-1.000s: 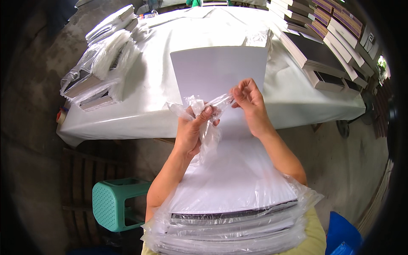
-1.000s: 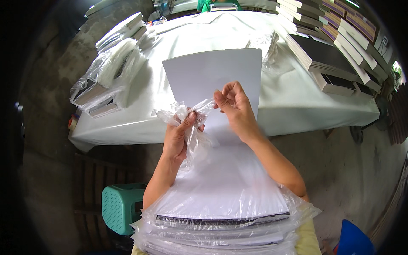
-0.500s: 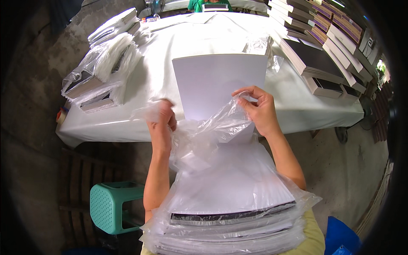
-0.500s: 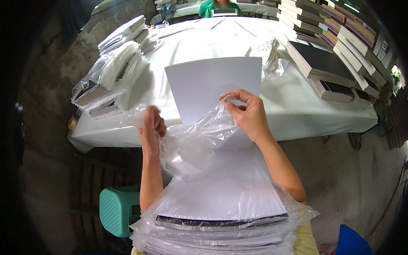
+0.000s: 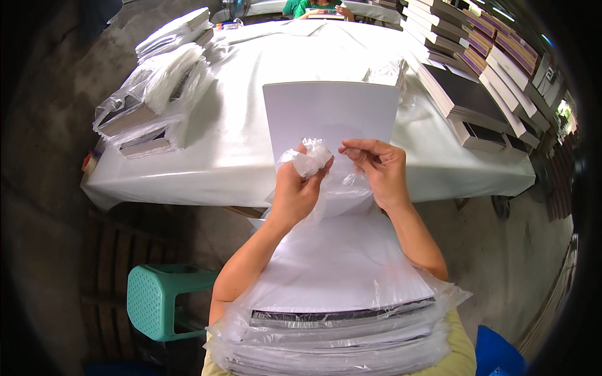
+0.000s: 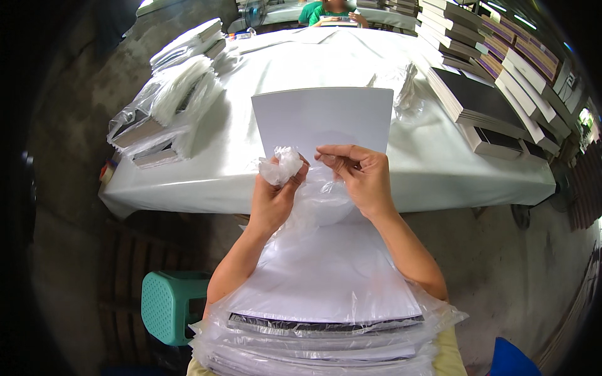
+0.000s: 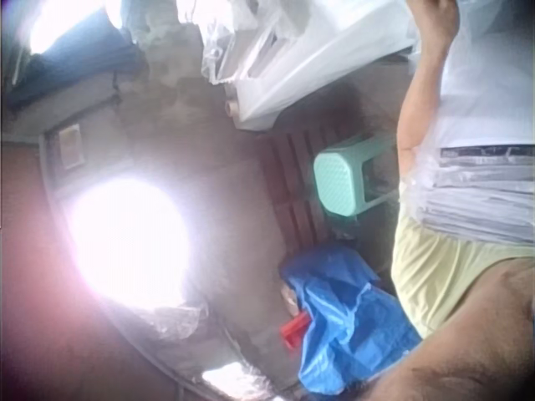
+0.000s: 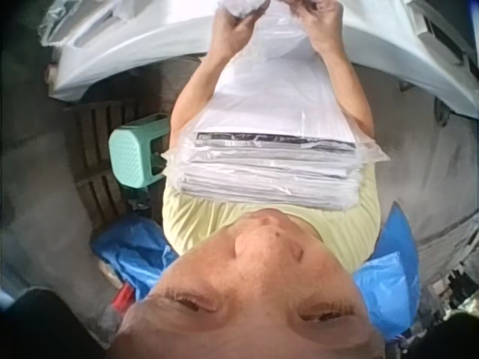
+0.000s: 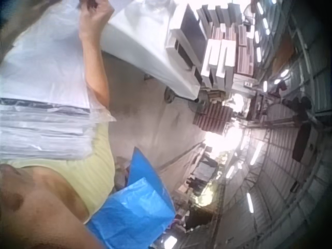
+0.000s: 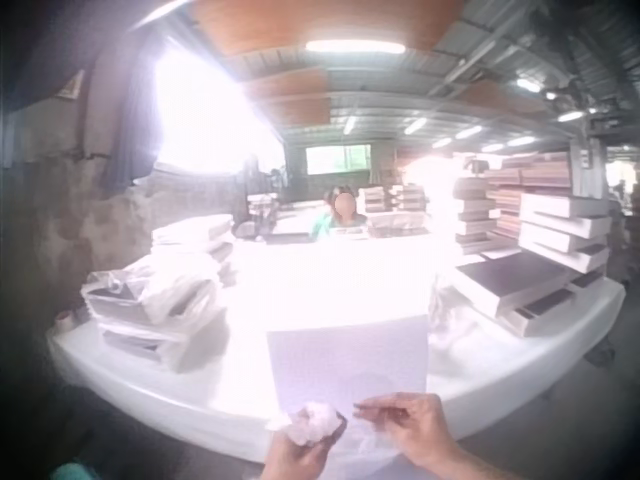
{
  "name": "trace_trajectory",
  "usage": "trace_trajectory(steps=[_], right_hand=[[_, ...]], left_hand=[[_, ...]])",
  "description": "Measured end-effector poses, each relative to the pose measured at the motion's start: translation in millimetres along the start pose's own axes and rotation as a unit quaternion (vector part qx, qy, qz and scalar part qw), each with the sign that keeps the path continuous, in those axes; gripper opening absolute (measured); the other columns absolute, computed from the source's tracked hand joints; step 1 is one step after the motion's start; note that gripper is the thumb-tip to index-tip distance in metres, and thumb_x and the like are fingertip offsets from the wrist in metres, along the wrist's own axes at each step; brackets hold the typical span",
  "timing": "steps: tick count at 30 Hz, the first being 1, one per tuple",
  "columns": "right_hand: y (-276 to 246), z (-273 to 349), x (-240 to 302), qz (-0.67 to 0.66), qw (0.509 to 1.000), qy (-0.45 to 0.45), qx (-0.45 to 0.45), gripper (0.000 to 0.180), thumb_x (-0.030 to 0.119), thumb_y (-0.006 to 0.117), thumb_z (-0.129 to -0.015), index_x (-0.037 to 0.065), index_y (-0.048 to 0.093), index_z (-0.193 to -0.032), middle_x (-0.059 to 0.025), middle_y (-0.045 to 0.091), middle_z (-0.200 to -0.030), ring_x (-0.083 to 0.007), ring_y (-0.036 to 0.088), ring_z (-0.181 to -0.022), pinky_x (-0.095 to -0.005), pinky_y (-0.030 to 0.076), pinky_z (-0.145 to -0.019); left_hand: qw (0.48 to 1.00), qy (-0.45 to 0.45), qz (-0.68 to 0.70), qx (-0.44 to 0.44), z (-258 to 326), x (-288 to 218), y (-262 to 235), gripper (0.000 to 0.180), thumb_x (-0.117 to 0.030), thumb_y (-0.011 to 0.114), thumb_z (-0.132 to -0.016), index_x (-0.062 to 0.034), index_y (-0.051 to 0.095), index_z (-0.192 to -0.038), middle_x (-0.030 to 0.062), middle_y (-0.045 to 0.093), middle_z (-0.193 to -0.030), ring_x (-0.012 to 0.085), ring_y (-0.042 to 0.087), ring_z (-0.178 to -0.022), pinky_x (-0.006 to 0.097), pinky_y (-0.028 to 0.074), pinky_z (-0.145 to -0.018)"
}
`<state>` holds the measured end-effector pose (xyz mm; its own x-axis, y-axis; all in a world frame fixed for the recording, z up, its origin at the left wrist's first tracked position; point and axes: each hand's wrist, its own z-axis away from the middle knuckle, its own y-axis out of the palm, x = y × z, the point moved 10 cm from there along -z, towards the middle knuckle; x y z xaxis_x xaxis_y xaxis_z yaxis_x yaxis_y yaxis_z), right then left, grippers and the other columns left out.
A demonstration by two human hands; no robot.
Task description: The person places black rectangular folders or board components into clear plastic bags by hand, pulling the plastic over the items and stacking them.
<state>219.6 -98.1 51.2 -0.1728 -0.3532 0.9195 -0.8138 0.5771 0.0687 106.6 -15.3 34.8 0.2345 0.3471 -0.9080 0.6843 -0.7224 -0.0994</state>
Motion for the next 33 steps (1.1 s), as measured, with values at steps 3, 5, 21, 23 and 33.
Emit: trace_trajectory(steps=[3,5,21,23,33], right_hand=[[-2.5,1.3,1.5,0.012,1.0,0.0,-0.018,0.007,0.002,0.06,-0.079,-0.001,0.064,-0.084,-0.0079,0.065,-0.075,-0.0085,0.059,-0.068,-0.0178,0.046,-0.061],[-6.3,1.3,1.0,0.005,0.999,-0.006,-0.034,0.007,0.004,0.062,-0.078,-0.002,0.064,-0.083,-0.0086,0.065,-0.076,-0.0079,0.057,-0.065,-0.0184,0.045,-0.058],[14.0,8.2,-44.1,-0.249,0.948,0.198,-0.013,0.027,0.031,0.054,-0.086,0.01,0.055,-0.07,0.0035,0.046,-0.062,-0.0064,0.039,-0.054,-0.0226,0.035,-0.053],[22.6,13.5,-51.5,-0.264,0.924,0.274,-0.032,0.022,0.027,0.052,-0.087,0.011,0.055,-0.072,0.0033,0.046,-0.061,-0.0071,0.04,-0.051,-0.0225,0.037,-0.049],[-167.0,-17.9,9.1,-0.22,0.93,0.024,-0.293,0.029,0.029,0.042,-0.091,0.01,0.052,-0.111,0.0027,0.055,-0.079,-0.0018,0.046,-0.045,-0.0161,0.031,-0.031]], left_hand=[[0.999,0.024,0.033,-0.029,0.7,-3.5,1.4,0.019,-0.011,0.062,-0.081,0.0002,0.056,-0.095,0.0015,0.058,-0.083,0.0087,0.052,-0.077,0.023,0.043,-0.069],[0.999,0.021,0.021,-0.026,1.3,-14.9,7.2,0.02,-0.011,0.062,-0.08,0.0,0.056,-0.096,0.0023,0.059,-0.086,0.0095,0.053,-0.079,0.024,0.043,-0.069],[0.918,-0.207,0.317,0.12,18.1,12.9,37.7,0.042,-0.034,0.065,-0.077,-0.008,0.051,-0.107,-0.0026,0.045,-0.056,0.0083,0.042,-0.046,0.024,0.036,-0.045],[0.914,-0.18,0.295,0.211,24.5,-1.4,42.8,0.062,-0.036,0.073,-0.068,-0.0072,0.046,-0.116,-0.0032,0.043,-0.054,0.0076,0.04,-0.043,0.023,0.034,-0.042],[0.916,-0.044,0.211,0.339,62.0,-3.2,7.4,0.042,-0.02,0.079,-0.06,-0.0023,0.059,-0.092,0.0112,0.06,-0.086,0.0149,0.055,-0.073,0.026,0.042,-0.059]])
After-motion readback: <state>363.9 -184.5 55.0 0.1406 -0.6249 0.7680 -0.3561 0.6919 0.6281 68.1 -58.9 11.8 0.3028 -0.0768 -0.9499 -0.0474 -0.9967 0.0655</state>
